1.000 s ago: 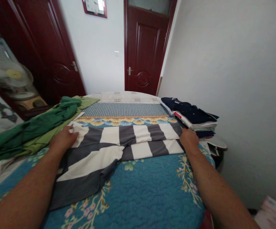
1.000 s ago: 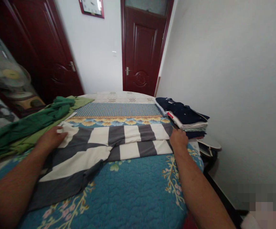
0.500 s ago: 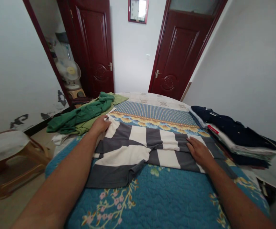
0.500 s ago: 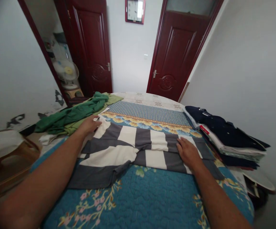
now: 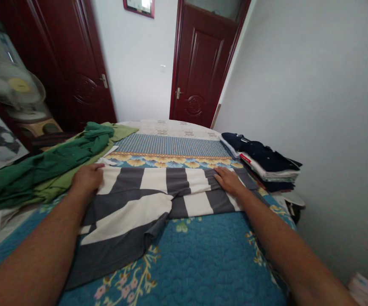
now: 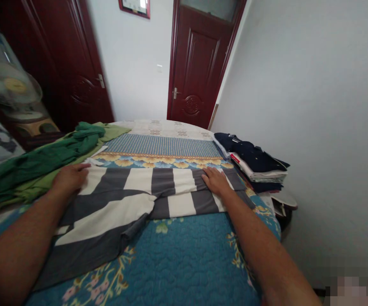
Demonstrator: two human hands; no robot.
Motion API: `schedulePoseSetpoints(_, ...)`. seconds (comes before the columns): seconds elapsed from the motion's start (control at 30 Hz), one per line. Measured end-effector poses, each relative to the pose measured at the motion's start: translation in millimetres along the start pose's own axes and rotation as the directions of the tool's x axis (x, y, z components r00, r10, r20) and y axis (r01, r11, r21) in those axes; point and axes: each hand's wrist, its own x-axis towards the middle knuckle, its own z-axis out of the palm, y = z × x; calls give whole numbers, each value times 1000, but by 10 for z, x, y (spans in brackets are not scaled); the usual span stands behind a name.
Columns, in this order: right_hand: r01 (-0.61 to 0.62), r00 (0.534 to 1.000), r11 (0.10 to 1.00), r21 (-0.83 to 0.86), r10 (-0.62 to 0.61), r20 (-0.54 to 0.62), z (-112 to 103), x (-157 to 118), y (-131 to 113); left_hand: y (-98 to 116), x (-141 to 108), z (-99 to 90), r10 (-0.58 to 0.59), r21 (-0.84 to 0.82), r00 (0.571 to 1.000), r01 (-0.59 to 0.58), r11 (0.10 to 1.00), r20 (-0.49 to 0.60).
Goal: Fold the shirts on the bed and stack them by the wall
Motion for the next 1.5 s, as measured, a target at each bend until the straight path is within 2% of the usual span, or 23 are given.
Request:
schedulePoseSetpoints(0.1,-63,998,998,18,62,13,32,142,11,8,88,32,-78,164,996,86,983,-52)
schedulePoseSetpoints(0.17,-82,996,996,41,83,-41,40,167,34,3,142,63,-58,202,998,59,978,-14)
schedulePoseSetpoints(0.3,-45,979,996,71,58,-196,-33,73,159,24,112,81,1,307,1000,-8,952,25)
schedulePoseSetpoints(0.4,14,975,997,75,2,-220,-158,-11,178,195,-58,65,137,418,987,-91,904,-83)
schedulePoseSetpoints(0.47,43,975,996,78,-25,-222,-242,-42,53,388,-191,106,306,405,945,-235,884,-118)
schedulePoseSetpoints(0.5,59,976,995,76,-41,-216,-280,-55,-57,493,-254,159,392,364,916,-338,868,-84)
schedulePoseSetpoints(0.6,99,991,993,59,-93,-94,-383,-111,-488,759,-414,436,571,153,807,-590,793,151)
schedulePoseSetpoints(0.67,76,995,997,15,-77,65,-449,-169,-750,855,-497,650,610,64,744,-647,760,273)
schedulePoseSetpoints(0.73,30,985,999,-40,-23,170,-520,-230,-913,887,-551,804,610,64,722,-661,747,326)
schedulePoseSetpoints(0.83,-14,962,995,-96,39,269,-630,-292,-956,880,-577,869,584,119,735,-651,749,345)
schedulePoseSetpoints(1.0,-71,914,986,-151,125,385,-754,-306,-784,868,-572,801,538,180,745,-637,750,395)
schedulePoseSetpoints(1.07,-99,920,983,-152,148,362,-760,-302,-720,869,-577,789,541,194,736,-648,737,407)
schedulePoseSetpoints(1.2,-131,961,988,-83,147,234,-713,-293,-617,881,-594,776,556,187,724,-662,725,408)
schedulePoseSetpoints(1.3,-96,957,995,-32,102,272,-698,-293,-493,890,-600,762,548,194,726,-659,726,416)
schedulePoseSetpoints(1.37,-113,944,993,-44,122,307,-725,-310,-397,891,-602,754,538,202,729,-655,729,422)
schedulePoseSetpoints(1.43,-134,947,989,-57,144,288,-770,-343,-346,895,-605,747,541,202,729,-656,727,420)
schedulePoseSetpoints(1.5,-73,970,997,6,70,232,-805,-383,-387,906,-613,738,545,200,727,-658,726,417)
